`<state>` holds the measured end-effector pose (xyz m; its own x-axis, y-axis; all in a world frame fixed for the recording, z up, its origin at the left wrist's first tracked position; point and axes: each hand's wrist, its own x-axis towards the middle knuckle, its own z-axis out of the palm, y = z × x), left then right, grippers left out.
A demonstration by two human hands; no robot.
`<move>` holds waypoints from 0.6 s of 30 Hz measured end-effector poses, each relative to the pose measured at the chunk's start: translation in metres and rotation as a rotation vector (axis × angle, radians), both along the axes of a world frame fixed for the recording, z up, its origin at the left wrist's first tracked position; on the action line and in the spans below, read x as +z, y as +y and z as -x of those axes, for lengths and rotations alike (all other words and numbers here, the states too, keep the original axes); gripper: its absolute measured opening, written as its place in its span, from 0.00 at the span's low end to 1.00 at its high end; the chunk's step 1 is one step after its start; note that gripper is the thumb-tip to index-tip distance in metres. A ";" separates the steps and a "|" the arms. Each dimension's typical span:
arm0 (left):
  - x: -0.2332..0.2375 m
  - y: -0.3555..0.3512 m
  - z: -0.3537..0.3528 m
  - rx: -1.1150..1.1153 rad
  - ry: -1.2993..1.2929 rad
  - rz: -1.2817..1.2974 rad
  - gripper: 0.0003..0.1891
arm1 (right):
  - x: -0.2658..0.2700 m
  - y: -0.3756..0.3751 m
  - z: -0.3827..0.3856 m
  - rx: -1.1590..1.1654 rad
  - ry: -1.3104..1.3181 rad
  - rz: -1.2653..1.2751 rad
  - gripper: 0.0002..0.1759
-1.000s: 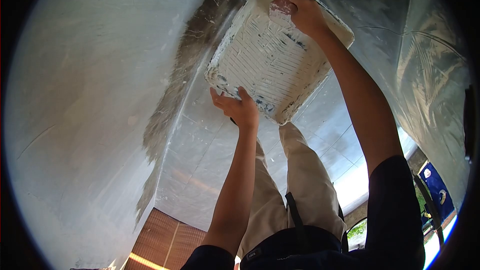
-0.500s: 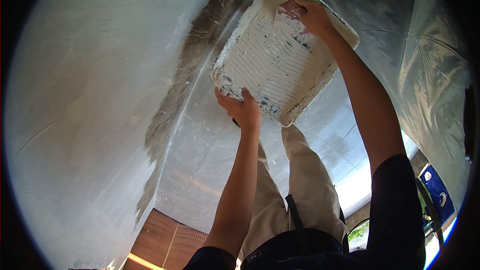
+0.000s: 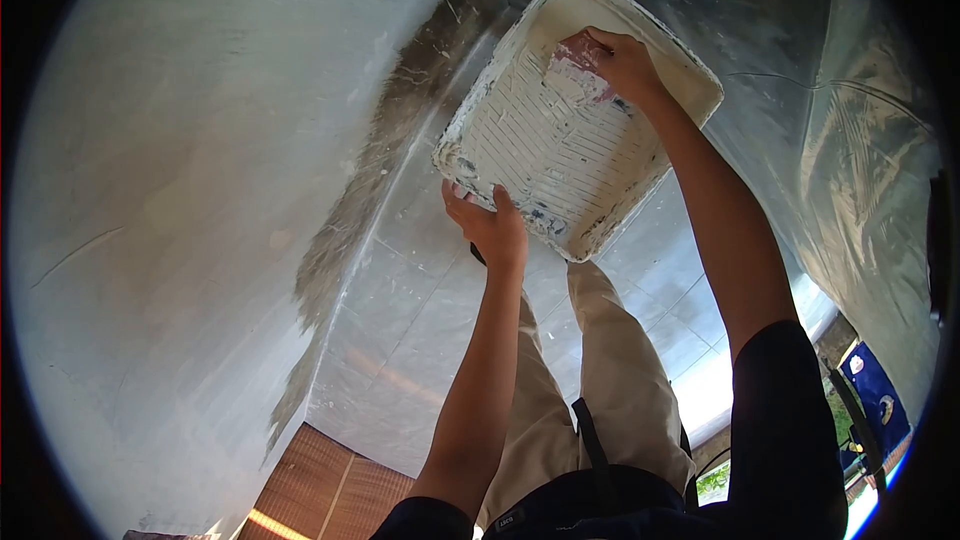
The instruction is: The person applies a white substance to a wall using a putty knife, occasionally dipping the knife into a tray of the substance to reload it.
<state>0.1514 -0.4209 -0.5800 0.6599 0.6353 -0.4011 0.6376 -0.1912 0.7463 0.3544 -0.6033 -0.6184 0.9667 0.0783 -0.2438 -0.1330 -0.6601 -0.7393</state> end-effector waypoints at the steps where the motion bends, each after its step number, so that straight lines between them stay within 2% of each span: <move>1: -0.005 0.002 0.003 -0.026 -0.027 -0.030 0.41 | -0.002 0.000 0.003 0.001 -0.007 -0.001 0.23; 6: -0.013 0.004 0.008 -0.031 -0.082 -0.031 0.42 | -0.007 0.000 0.017 0.015 0.031 -0.004 0.23; 8: -0.014 0.005 0.010 -0.067 -0.084 -0.117 0.41 | -0.003 0.003 0.027 0.042 0.029 -0.005 0.22; 10: -0.013 0.007 0.011 -0.072 -0.090 -0.140 0.40 | 0.013 0.007 0.036 0.073 0.021 -0.007 0.22; 12: -0.009 0.011 0.014 -0.075 -0.092 -0.170 0.40 | 0.031 0.013 0.043 0.073 0.135 -0.034 0.20; 14: 0.001 0.016 0.015 -0.142 -0.073 -0.212 0.38 | 0.018 0.015 0.051 0.023 0.102 -0.096 0.19; 16: 0.017 0.024 0.011 -0.170 -0.104 -0.245 0.38 | 0.032 0.021 0.058 -0.104 0.374 -0.510 0.19; 18: 0.035 0.032 0.007 -0.193 -0.129 -0.283 0.37 | 0.043 0.028 0.060 -0.048 0.329 -0.544 0.20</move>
